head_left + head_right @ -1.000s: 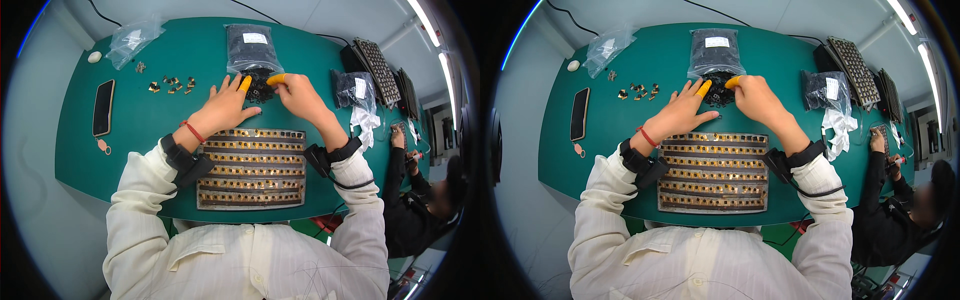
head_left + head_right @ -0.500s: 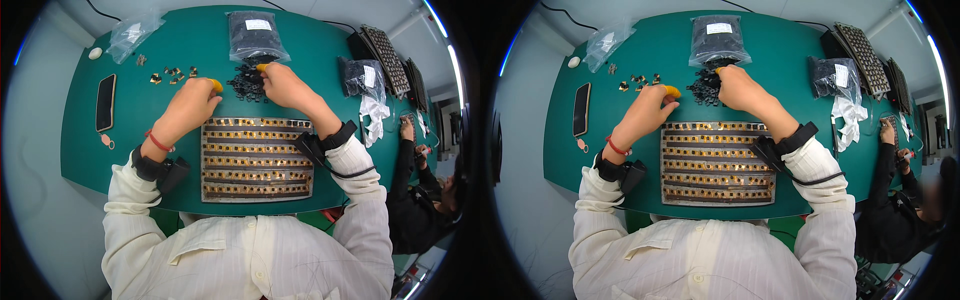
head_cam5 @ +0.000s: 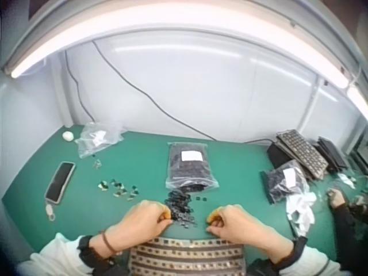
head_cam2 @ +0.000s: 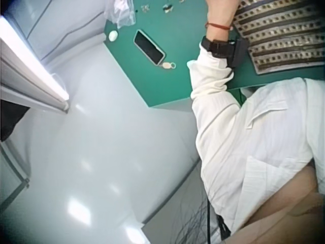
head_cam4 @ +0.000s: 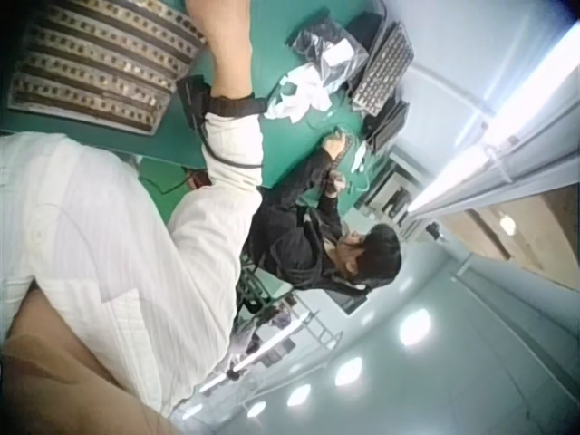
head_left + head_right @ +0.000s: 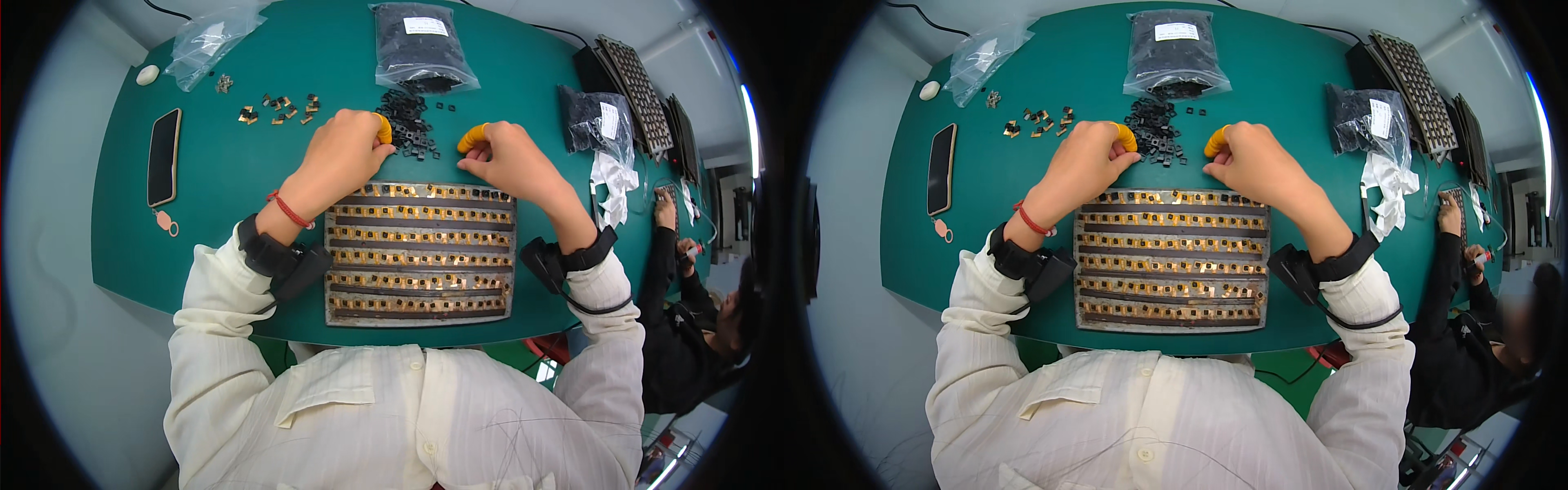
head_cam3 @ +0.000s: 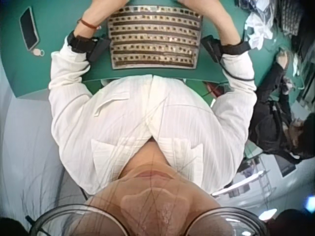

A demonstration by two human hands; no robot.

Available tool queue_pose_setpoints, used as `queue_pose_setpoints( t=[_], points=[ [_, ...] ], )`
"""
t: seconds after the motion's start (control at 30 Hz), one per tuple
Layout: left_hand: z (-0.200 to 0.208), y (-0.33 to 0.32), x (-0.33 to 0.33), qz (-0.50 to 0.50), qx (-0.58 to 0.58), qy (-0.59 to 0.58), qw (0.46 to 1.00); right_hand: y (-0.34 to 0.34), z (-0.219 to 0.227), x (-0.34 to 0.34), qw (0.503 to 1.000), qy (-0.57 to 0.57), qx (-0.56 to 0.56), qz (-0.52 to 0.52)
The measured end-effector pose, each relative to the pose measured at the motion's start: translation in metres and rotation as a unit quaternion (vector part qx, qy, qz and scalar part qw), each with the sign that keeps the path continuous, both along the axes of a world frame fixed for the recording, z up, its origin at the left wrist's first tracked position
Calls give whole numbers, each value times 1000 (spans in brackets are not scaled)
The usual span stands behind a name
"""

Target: The person places small black components into a grid of slots on a copper-colored circuit board using yellow finger cots. The person works systematically across the board, picking up components from a pile on the green table and inserting them into the designated holes.

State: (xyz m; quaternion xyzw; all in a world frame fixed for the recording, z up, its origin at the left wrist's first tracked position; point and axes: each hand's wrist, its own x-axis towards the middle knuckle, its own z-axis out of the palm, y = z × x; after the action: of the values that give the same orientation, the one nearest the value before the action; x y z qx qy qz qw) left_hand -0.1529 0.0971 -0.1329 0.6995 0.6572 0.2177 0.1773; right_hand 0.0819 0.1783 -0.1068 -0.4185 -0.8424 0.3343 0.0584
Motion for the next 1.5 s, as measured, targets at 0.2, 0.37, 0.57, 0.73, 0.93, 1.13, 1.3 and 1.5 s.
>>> queue_pose_setpoints(
  t=[0.2,0.37,0.57,0.73,0.93,1.13,1.3,1.5],
  points=[
    [17,-12,-4,-18,-13,70,997,-10,-11,-25,999,25,24,15],
    [14,-23,-15,-2,6,56,998,-15,2,-25,997,-23,45,54],
    [12,-22,-15,-15,15,94,995,-5,-2,-15,996,9,83,8],
    [14,-20,-13,-8,-4,85,996,-8,3,-13,999,8,29,14],
    [15,-19,-15,-12,-3,25,1000,-14,-6,-20,997,26,64,44],
    [21,-34,5,-94,17,-24,995,-15,-6,-24,992,35,90,75],
    [16,-35,20,-119,46,29,991,-19,1,-10,987,46,141,64],
    [10,-41,25,-119,65,112,984,-35,12,25,993,25,117,5]
  ],
)
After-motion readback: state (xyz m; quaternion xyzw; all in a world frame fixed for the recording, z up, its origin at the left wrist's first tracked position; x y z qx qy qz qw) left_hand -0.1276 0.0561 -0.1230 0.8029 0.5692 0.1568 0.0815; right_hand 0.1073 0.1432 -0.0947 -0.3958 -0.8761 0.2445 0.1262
